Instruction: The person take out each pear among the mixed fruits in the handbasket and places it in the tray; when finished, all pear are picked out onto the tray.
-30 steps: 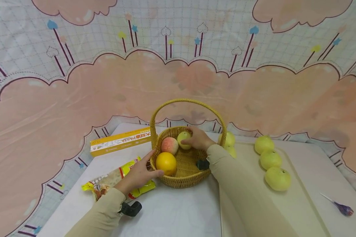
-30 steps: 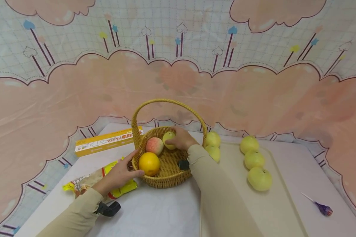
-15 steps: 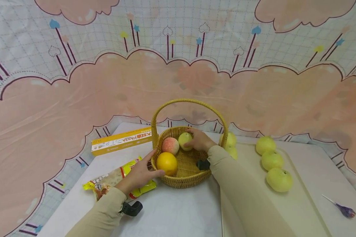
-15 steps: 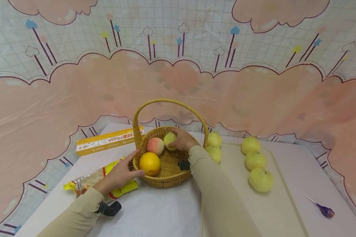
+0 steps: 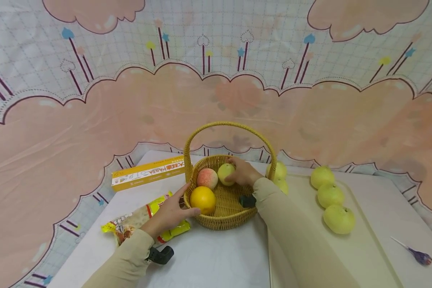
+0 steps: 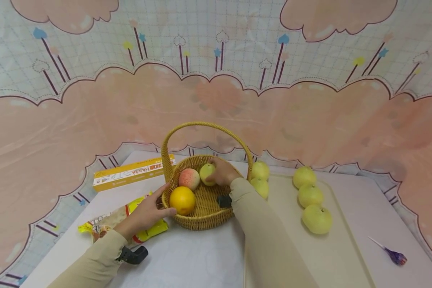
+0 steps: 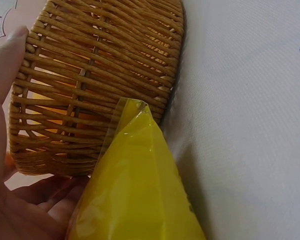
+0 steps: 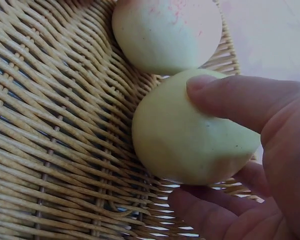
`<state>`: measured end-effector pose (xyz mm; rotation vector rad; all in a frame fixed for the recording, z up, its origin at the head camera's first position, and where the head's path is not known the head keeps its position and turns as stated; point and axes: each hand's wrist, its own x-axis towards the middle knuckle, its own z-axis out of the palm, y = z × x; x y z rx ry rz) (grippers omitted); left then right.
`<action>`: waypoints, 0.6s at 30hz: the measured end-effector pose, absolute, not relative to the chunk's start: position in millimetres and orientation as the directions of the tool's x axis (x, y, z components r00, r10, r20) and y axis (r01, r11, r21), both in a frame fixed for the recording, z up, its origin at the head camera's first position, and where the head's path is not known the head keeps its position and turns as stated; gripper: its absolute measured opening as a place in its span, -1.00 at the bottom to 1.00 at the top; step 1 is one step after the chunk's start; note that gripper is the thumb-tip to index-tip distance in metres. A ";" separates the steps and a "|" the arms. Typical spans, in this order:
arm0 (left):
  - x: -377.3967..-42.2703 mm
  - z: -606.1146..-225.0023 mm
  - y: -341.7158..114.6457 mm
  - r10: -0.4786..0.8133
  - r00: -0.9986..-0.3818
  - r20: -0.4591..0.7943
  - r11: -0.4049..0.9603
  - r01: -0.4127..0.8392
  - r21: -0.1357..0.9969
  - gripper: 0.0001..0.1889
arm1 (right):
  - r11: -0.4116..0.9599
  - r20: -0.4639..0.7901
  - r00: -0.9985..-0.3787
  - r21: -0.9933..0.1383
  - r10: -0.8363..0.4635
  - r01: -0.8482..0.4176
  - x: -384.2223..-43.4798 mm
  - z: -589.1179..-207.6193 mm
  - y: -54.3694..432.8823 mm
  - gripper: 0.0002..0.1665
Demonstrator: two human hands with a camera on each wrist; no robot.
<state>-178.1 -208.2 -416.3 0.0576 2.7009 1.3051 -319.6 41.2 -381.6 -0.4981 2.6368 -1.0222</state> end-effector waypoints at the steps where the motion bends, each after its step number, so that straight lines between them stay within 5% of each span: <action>1: -178.2 -416.3 -207.9 0.097 -0.989 -0.111 0.622 -0.027 0.782 0.07 | 0.695 -0.122 -0.905 -0.684 -0.407 -0.220 -318.7 -380.3 42.0 -0.21; 18: -178.6 -416.8 -208.8 0.103 -0.989 -0.107 0.645 -0.016 0.764 0.08 | 0.675 -0.048 -0.883 -0.664 -0.467 -0.321 -291.8 -342.8 45.2 -0.16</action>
